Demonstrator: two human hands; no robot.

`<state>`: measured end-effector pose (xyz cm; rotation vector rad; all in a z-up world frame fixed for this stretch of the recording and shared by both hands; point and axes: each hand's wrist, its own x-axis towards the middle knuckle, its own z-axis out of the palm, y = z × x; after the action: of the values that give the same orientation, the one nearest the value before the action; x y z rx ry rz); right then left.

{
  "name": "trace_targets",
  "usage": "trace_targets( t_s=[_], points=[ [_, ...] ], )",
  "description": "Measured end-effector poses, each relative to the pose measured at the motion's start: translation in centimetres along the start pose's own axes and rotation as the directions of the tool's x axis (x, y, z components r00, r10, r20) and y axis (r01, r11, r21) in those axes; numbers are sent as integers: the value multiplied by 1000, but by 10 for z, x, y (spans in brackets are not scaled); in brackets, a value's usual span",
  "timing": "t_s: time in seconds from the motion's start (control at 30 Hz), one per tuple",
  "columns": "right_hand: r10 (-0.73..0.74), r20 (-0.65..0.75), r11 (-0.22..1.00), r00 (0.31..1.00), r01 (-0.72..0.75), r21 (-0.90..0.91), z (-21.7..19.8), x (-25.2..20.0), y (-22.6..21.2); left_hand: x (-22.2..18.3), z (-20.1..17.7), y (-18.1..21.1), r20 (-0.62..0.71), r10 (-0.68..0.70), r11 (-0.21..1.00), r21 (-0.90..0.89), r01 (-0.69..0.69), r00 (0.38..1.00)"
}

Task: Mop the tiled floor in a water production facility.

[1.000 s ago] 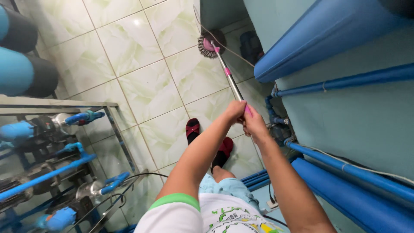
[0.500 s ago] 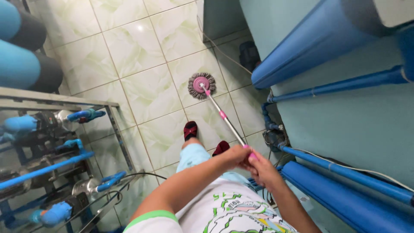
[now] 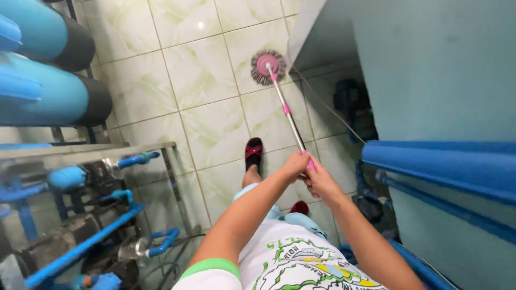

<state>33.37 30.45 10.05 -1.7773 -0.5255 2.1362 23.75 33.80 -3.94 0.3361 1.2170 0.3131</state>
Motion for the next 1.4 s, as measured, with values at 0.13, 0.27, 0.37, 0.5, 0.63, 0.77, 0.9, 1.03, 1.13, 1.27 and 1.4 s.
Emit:
trace_targets(
  t_s=[0.13,0.27,0.37,0.5,0.63,0.77,0.9,1.03,1.13,1.27,1.4],
  points=[
    [-22,-62,998,998,19,-55,47,71,-84,67,-66,81,-100,73,994,93,-64,992],
    [-120,-102,990,988,111,-88,65,148,-144,124,-112,162,-106,101,978,192,-79,989],
    [-160,-110,981,981,146,-125,79,176,-186,116,-127,218,-127,104,979,191,-78,986],
    [-146,-129,973,981,119,-199,88,188,-189,108,-140,220,-213,167,972,197,-125,963],
    [-124,-107,941,986,83,-327,84,162,-124,121,-143,119,-229,177,969,211,-129,957],
    [-93,-22,967,995,85,-240,66,114,-41,80,-117,31,-220,246,931,323,-167,944],
    [8,48,983,999,1,-186,44,11,-6,-13,-66,-17,-95,55,995,93,-46,994],
    [6,61,970,998,9,-244,9,-33,53,-97,-15,-44,43,-41,998,43,39,998],
    [-122,116,992,986,125,-15,-16,-30,95,-124,14,-47,112,-54,989,-132,68,992],
    [-323,-16,945,946,321,-69,-26,-22,117,-108,19,-73,167,-45,991,-120,65,985],
    [-488,-125,711,864,310,-631,-18,-12,89,-85,10,-58,68,-23,993,-111,30,997]
  ],
)
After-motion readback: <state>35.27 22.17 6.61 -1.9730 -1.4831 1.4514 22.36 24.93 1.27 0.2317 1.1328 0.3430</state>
